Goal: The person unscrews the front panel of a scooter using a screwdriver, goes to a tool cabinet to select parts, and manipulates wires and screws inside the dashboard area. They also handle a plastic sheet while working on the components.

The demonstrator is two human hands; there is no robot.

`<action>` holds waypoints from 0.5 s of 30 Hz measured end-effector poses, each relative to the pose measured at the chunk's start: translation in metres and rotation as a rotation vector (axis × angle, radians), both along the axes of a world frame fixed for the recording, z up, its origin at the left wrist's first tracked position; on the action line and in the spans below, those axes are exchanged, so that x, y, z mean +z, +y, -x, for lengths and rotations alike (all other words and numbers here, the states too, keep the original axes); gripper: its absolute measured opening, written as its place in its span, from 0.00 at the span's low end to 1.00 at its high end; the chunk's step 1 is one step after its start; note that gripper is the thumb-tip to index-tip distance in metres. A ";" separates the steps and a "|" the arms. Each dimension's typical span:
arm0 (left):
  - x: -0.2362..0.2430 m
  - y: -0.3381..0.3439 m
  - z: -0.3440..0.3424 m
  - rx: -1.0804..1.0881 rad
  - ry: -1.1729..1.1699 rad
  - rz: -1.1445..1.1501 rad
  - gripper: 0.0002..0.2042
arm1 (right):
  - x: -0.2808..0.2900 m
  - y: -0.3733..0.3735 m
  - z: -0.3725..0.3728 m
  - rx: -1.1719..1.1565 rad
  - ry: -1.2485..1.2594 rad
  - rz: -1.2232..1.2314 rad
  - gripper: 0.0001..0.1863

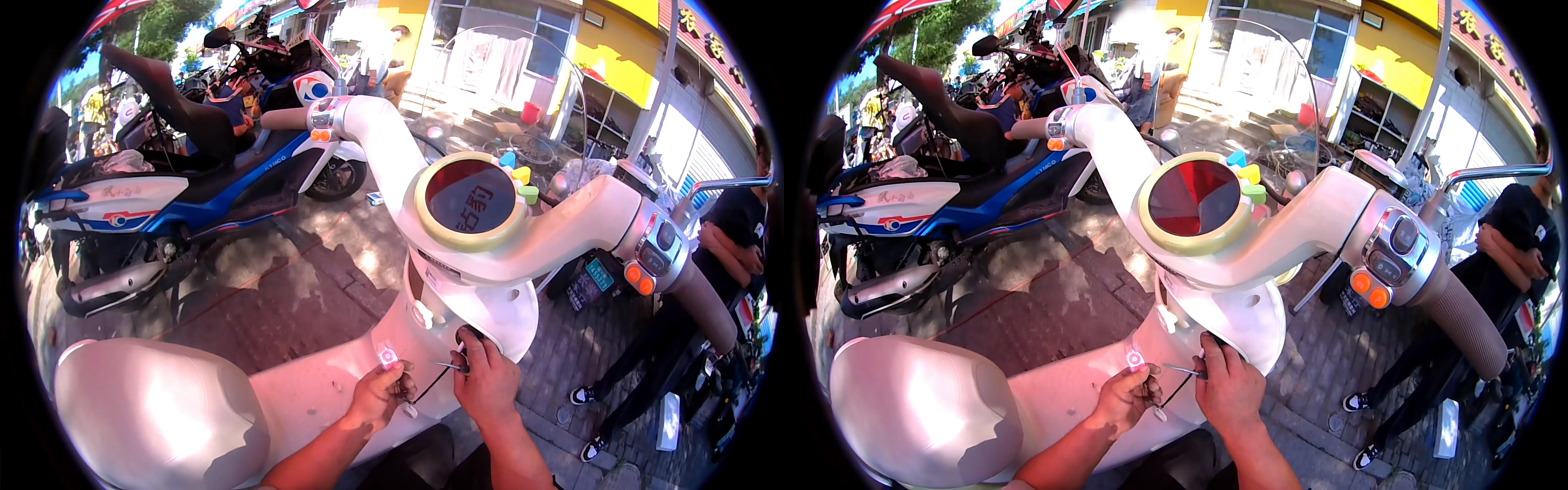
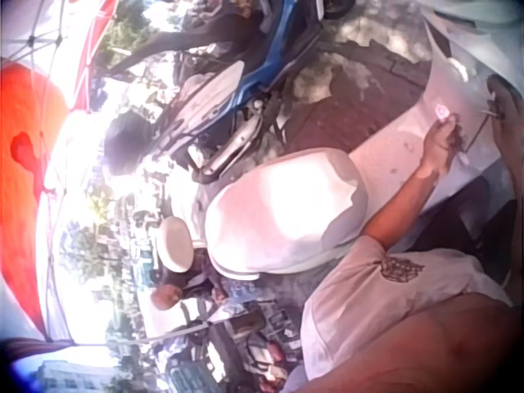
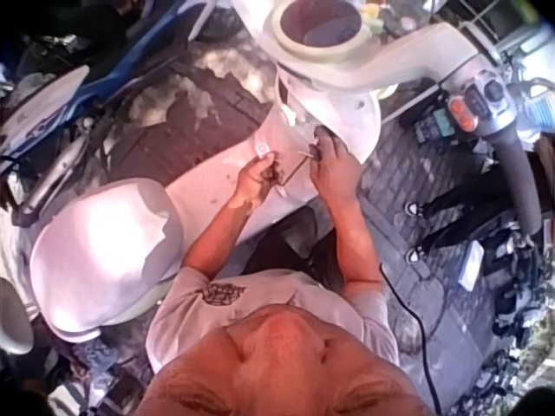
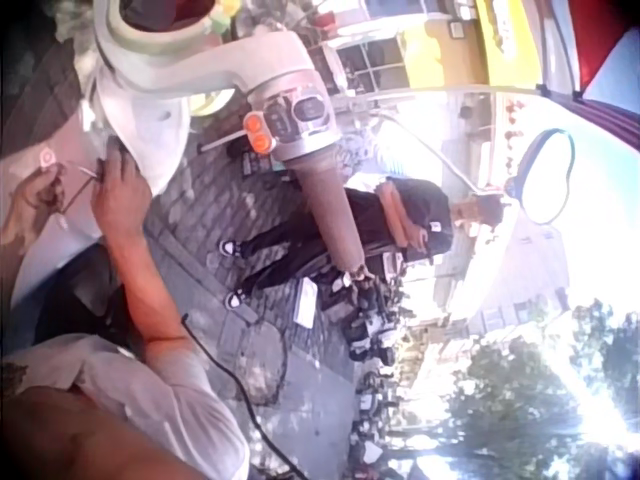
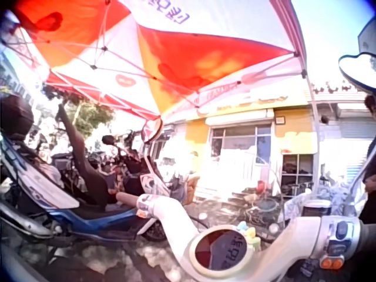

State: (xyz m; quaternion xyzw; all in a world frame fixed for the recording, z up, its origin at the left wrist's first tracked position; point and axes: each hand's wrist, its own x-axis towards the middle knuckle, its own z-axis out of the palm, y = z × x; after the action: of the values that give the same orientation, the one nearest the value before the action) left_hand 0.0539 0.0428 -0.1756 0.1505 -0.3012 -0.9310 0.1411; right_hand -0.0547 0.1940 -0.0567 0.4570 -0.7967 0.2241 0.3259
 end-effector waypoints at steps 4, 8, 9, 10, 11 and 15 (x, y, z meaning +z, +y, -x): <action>0.006 0.002 -0.002 -0.014 0.031 -0.036 0.15 | 0.002 0.001 -0.003 -0.018 -0.018 0.012 0.21; 0.005 0.001 -0.001 0.000 0.026 -0.031 0.15 | 0.000 0.000 -0.001 -0.006 0.003 0.042 0.20; 0.005 0.002 -0.001 0.005 0.018 -0.032 0.15 | -0.001 0.000 -0.001 -0.003 0.002 0.047 0.20; 0.007 0.002 -0.001 0.011 0.017 -0.013 0.15 | 0.000 0.000 -0.002 -0.007 -0.009 0.046 0.20; 0.010 0.002 -0.001 0.018 0.017 0.006 0.16 | 0.001 0.000 -0.004 -0.011 -0.020 0.045 0.20; 0.016 0.003 0.000 0.006 0.016 -0.009 0.17 | 0.000 0.002 -0.002 -0.025 -0.033 0.045 0.20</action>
State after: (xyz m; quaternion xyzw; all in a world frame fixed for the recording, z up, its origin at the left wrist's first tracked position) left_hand 0.0538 0.0459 -0.1597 0.1445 -0.2956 -0.9330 0.1455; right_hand -0.0523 0.1956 -0.0568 0.4359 -0.8022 0.2455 0.3259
